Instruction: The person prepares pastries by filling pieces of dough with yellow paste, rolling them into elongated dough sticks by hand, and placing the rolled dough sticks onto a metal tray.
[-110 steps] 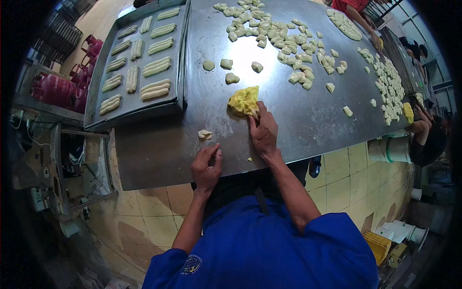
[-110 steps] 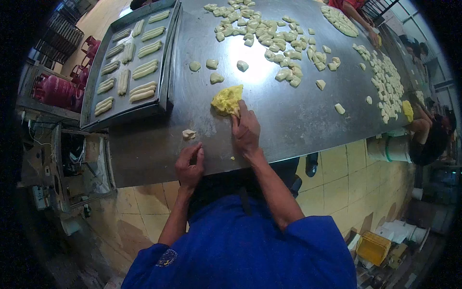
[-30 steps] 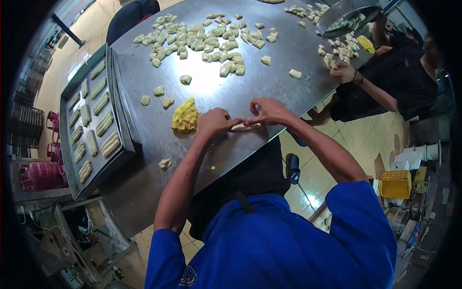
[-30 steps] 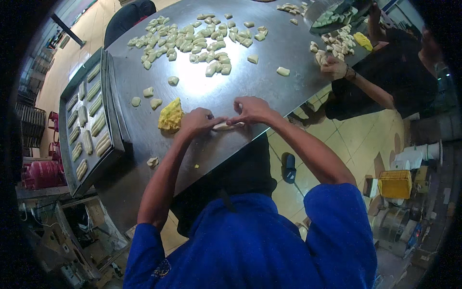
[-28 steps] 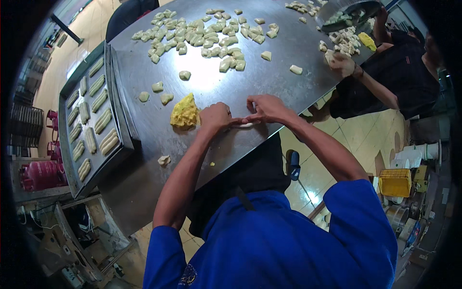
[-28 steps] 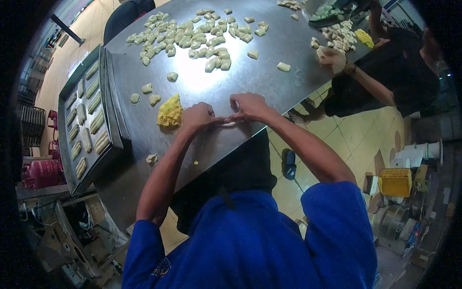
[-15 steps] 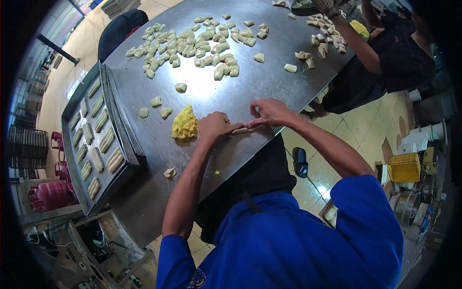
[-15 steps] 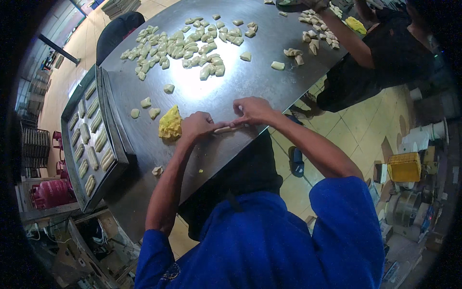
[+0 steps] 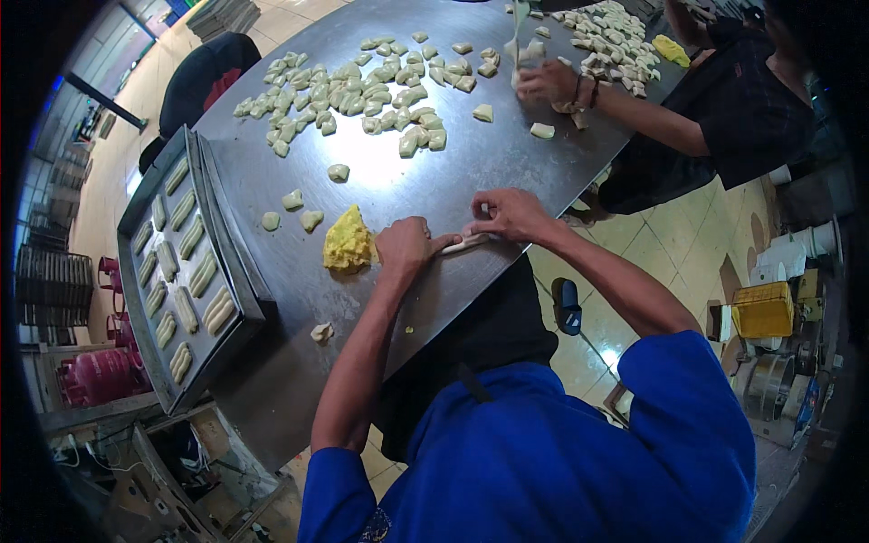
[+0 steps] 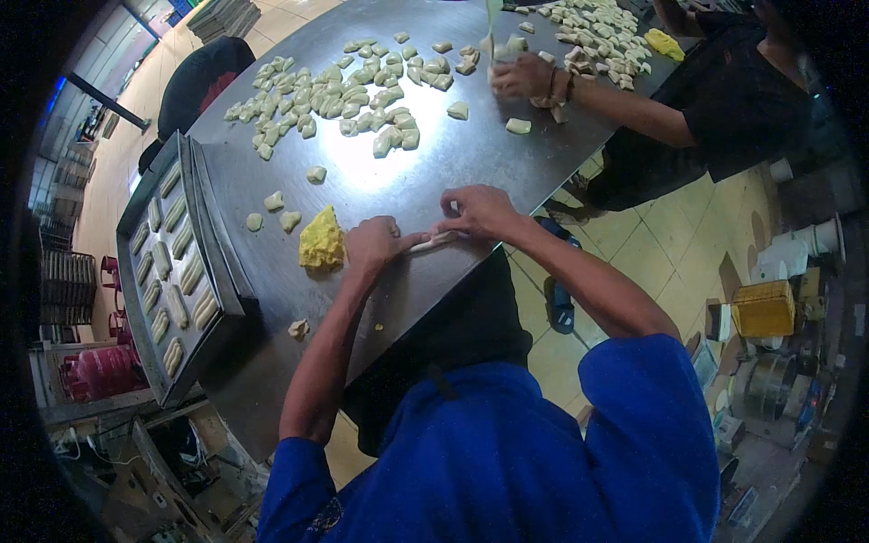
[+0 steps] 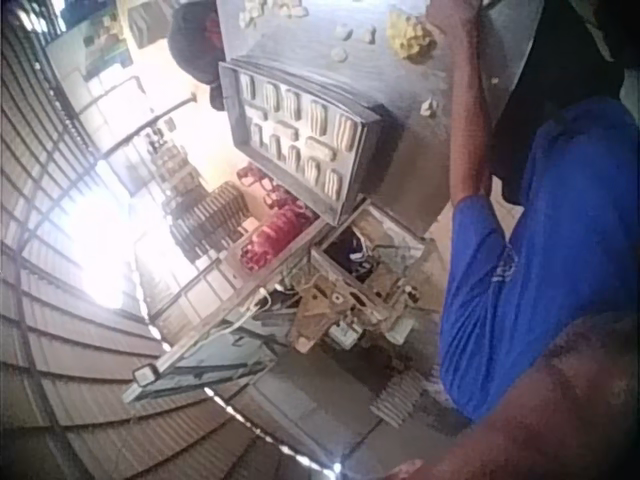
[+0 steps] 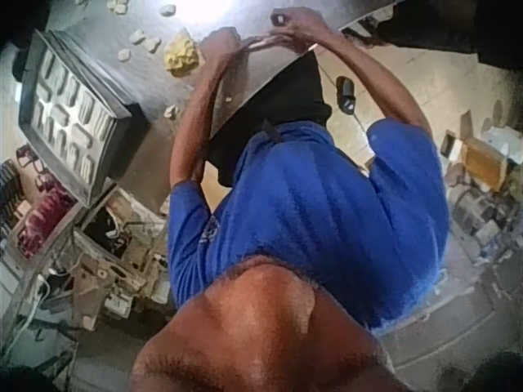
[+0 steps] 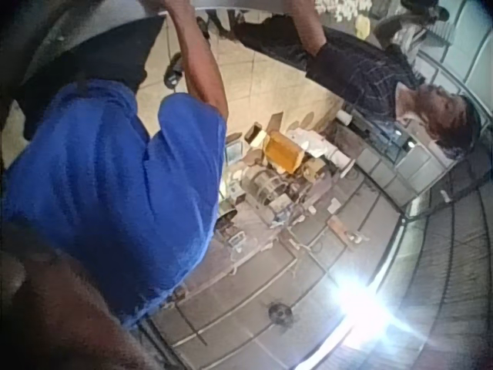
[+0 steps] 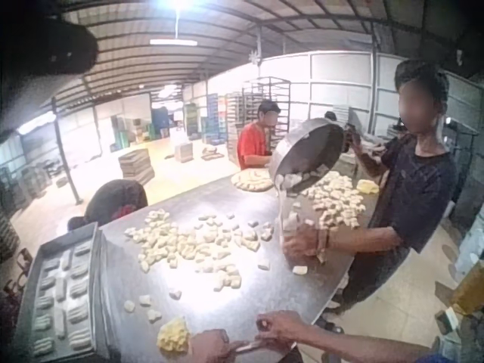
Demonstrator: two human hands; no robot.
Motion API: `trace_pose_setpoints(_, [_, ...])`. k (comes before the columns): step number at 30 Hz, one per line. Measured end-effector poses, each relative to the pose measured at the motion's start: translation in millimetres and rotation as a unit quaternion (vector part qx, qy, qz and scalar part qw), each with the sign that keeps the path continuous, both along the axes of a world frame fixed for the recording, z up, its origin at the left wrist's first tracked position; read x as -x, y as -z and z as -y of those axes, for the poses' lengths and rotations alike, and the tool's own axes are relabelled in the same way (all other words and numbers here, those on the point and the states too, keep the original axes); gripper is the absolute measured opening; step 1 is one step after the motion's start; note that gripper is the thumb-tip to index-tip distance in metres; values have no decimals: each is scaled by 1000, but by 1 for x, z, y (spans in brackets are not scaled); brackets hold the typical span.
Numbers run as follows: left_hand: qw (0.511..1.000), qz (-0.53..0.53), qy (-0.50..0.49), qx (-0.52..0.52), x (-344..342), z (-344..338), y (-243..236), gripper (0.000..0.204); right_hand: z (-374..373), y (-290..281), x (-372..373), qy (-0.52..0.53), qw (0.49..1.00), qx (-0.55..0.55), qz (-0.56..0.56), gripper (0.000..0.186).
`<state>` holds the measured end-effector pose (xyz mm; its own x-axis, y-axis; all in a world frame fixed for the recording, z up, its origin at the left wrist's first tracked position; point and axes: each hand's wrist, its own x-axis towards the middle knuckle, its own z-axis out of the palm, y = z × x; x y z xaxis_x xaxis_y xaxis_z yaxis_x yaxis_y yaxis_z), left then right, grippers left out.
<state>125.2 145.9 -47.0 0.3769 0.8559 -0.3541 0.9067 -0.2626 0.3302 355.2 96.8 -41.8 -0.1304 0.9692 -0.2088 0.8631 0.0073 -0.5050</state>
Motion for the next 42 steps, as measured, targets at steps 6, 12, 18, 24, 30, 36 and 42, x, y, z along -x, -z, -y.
trace_pose_setpoints(6, [999, 36, 8, 10, 10, 0, 2, 75, -1, 8, -3, 8, 1000, -13, -16, 55])
trace_pose_setpoints(12, [1000, -5, 7, 8, 2, -6, 0, 75, -7, -2, 0, -1, 1000, 7, 1, 56])
trace_pose_setpoints(18, [1000, 12, -12, -11, 8, -8, 5, 71, -6, 5, 3, -8, 999, -40, 19, 55])
trace_pose_setpoints(24, [999, 36, -14, -18, 9, -7, 6, 70, -7, 0, 7, -6, 1000, -23, 18, 51])
trace_pose_setpoints(30, [998, 40, -31, -23, 9, -8, 3, 66, -32, 1, 3, -41, 999, 2, -25, 41])
trace_pose_setpoints(36, [941, 302, -116, -100, 32, 56, -15, 53, -102, -8, 34, -26, 980, -193, -35, 35])
trace_pose_setpoints(42, [908, 371, -193, -12, 75, 139, -36, 33, -168, 6, 63, -175, 913, -334, 157, 18])
